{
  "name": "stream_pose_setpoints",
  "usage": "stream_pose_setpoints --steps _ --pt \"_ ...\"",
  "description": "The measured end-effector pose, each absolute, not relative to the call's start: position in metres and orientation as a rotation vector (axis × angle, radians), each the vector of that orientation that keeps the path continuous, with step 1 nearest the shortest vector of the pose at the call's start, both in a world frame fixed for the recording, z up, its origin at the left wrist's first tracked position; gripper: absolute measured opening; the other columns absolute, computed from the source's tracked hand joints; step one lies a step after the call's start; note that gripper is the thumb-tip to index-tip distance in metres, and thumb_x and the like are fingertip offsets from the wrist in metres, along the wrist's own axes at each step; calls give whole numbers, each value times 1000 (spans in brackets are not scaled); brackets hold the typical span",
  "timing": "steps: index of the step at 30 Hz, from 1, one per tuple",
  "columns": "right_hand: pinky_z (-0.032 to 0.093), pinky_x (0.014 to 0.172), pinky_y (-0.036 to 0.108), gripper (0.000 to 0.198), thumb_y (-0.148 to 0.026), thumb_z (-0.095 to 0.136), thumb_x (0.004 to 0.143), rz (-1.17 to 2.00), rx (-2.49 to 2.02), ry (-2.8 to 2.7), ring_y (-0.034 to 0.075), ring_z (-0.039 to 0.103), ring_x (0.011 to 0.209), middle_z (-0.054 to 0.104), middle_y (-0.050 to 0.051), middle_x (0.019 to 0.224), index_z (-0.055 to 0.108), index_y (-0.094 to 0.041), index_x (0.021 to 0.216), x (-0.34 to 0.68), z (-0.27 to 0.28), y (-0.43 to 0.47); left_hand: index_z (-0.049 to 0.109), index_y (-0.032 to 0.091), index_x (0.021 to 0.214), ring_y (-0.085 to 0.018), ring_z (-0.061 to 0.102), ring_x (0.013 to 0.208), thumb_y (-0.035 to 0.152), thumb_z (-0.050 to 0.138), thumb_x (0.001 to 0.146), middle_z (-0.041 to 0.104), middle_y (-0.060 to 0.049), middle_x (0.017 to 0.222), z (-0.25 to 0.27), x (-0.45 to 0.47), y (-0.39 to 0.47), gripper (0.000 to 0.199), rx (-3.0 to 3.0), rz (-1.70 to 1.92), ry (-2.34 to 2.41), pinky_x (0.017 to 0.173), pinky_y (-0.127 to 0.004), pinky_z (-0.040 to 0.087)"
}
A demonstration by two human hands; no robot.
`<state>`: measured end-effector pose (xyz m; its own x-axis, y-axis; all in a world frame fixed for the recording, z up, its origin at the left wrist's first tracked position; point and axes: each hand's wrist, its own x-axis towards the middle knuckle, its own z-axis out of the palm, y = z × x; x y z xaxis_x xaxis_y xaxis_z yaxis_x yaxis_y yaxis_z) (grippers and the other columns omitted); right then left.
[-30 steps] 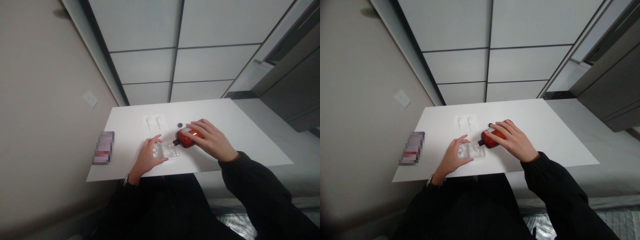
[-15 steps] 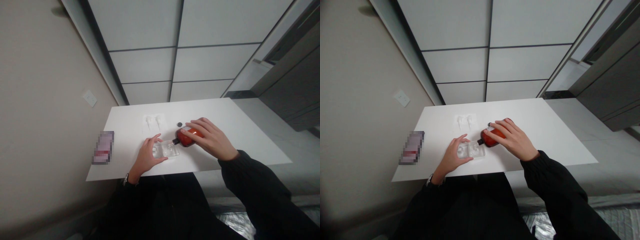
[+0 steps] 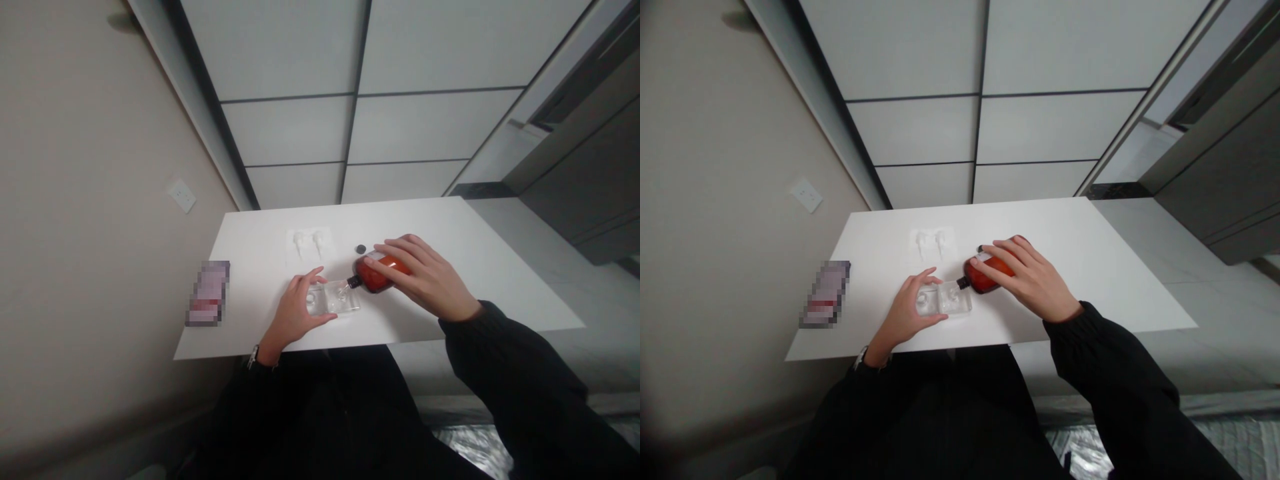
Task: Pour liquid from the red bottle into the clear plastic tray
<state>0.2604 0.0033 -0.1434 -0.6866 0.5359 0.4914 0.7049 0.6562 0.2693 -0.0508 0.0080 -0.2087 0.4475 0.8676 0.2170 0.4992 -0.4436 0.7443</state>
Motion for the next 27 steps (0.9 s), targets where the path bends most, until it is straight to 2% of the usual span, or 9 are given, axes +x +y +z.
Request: stream_pose_setpoints --steps 19,27 --pt "53 112 59 65 -1 63 96 -598 -1016 -2514 33 59 136 64 14 146 49 -26 154 262 -142 2 40 30 155 -31 58 122 23 95 72 69 -5 133 -209 -50 7 100 2100 797 1148 112 -51 46" --pt "53 112 60 77 0 63 96 -555 -1045 -2508 33 61 136 65 13 147 40 -32 162 262 -141 2 40 31 156 -31 58 123 23 95 73 69 -6 134 -209 -51 8 100 2096 789 1144 112 -53 46"
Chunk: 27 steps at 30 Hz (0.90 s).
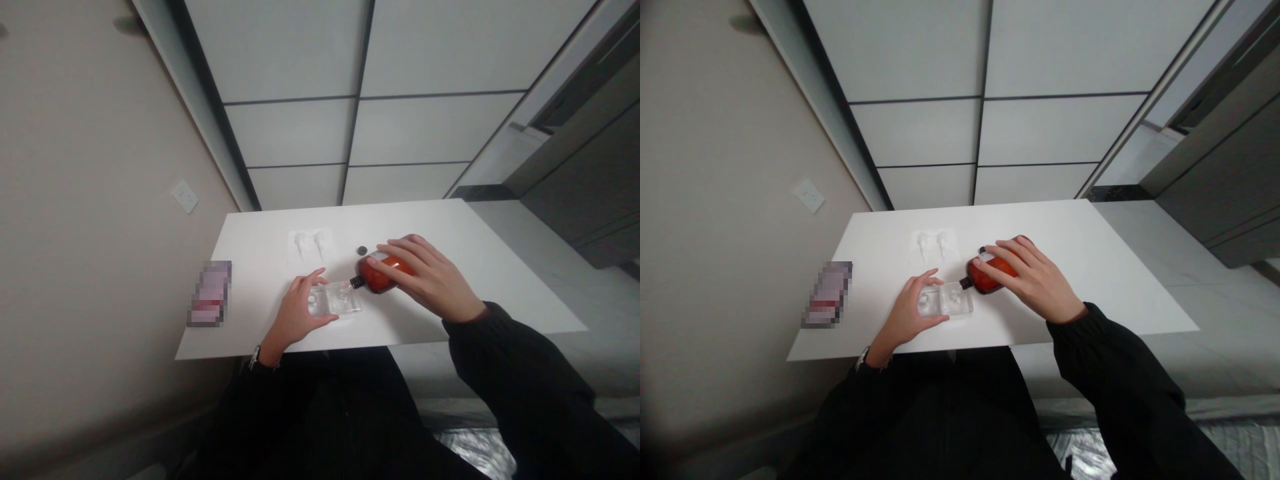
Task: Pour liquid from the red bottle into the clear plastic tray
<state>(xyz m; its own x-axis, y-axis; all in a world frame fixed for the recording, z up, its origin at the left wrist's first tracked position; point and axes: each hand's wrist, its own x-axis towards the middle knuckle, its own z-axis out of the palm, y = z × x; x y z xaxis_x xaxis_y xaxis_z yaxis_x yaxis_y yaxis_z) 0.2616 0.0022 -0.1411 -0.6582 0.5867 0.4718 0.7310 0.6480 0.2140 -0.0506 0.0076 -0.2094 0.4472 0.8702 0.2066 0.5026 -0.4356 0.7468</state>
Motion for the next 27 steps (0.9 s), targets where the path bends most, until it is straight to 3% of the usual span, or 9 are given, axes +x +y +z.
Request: stream_pose_setpoints --steps 9,27 --pt "52 113 60 66 -2 62 97 -593 -1042 -2517 34 59 137 64 15 146 47 -27 156 263 -137 2 42 30 155 -32 58 126 21 95 72 68 -6 134 -210 -51 6 99 2062 789 1164 115 -53 45" --pt "53 113 61 79 -1 62 96 -602 -1048 -2520 33 61 136 65 12 147 37 -33 163 262 -131 1 41 33 156 -32 59 125 24 94 73 69 -6 134 -210 -51 8 99 2081 792 1150 113 -54 46"
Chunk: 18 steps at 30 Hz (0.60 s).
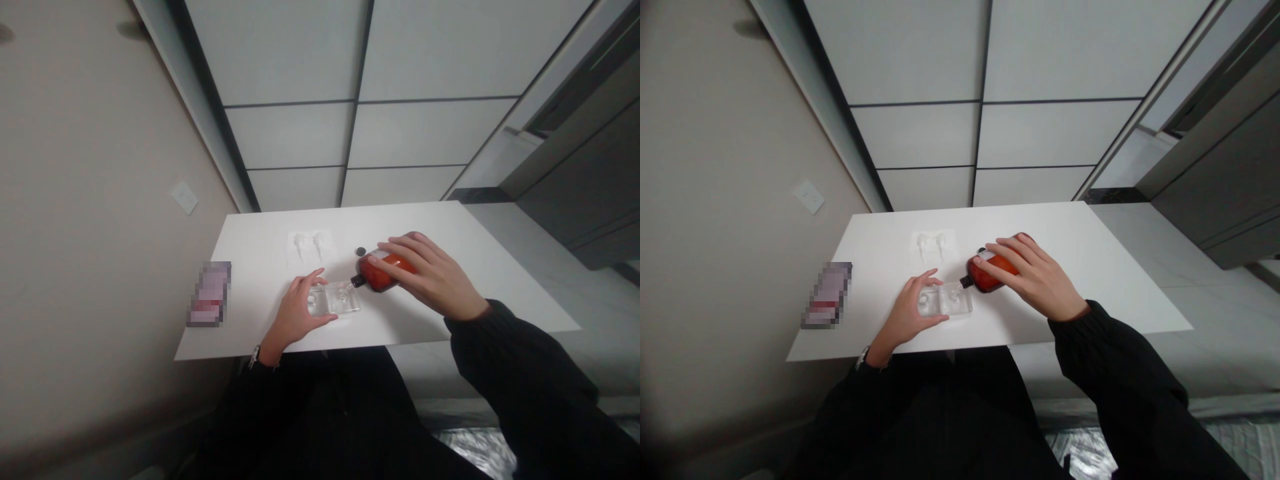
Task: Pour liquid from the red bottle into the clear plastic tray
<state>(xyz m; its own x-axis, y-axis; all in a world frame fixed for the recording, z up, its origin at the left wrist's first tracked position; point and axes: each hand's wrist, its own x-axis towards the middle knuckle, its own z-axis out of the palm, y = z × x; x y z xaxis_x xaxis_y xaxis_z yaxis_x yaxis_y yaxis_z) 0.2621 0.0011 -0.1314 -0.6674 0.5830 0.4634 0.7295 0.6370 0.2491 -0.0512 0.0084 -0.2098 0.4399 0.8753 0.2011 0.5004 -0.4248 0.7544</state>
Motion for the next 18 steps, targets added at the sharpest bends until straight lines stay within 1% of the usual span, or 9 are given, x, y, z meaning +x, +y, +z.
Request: stream_pose_setpoints --steps 6,11,18 --pt "53 112 61 76 -1 63 96 -624 -1022 -2532 34 61 135 65 15 146 39 -29 163 262 -131 1 41 31 155 -32 58 124 22 95 73 69 -6 133 -209 -51 7 99 2076 797 1156 113 -53 46" --pt "52 114 61 80 0 64 95 -571 -1037 -2517 33 60 136 64 12 148 38 -33 163 262 -132 2 40 32 156 -32 58 124 23 95 73 68 -5 134 -210 -51 8 100 2084 793 1146 114 -54 45" --pt "51 115 60 77 0 64 95 -565 -1032 -2511 33 60 137 64 12 148 42 -32 162 261 -131 1 40 33 156 -33 58 125 25 94 74 68 -6 135 -210 -50 8 99 2086 787 1148 113 -54 46"
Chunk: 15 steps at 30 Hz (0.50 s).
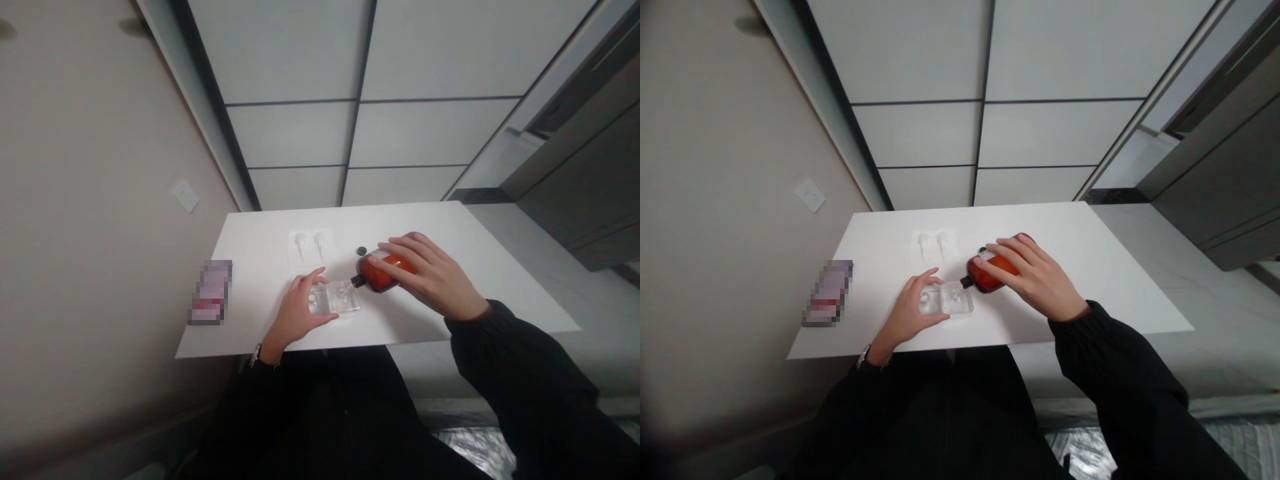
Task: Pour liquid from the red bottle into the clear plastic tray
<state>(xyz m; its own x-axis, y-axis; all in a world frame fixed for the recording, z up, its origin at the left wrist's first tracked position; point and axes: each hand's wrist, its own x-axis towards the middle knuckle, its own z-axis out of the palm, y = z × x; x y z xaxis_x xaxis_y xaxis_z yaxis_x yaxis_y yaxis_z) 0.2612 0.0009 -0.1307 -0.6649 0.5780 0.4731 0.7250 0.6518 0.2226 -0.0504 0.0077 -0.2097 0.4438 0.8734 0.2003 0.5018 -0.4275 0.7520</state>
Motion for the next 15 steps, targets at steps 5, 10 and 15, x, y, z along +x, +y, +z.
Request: stream_pose_setpoints --steps 5,10,15 --pt "52 113 60 75 0 62 97 -598 -1012 -2530 34 61 136 65 15 146 41 -29 162 262 -130 1 38 33 157 -32 59 124 24 95 73 68 -6 134 -210 -50 7 102 2080 799 1146 113 -53 46" --pt "52 113 61 75 0 61 97 -595 -1013 -2537 34 61 135 65 14 146 40 -30 162 262 -130 2 34 33 159 -32 59 125 25 95 73 68 -6 133 -212 -51 7 107 2072 822 1136 114 -53 45" --pt "51 114 59 67 0 62 96 -618 -997 -2537 33 60 135 65 14 145 48 -28 156 262 -129 2 32 33 160 -32 59 124 24 96 72 68 -6 133 -213 -50 7 109 2071 827 1144 114 -54 45"
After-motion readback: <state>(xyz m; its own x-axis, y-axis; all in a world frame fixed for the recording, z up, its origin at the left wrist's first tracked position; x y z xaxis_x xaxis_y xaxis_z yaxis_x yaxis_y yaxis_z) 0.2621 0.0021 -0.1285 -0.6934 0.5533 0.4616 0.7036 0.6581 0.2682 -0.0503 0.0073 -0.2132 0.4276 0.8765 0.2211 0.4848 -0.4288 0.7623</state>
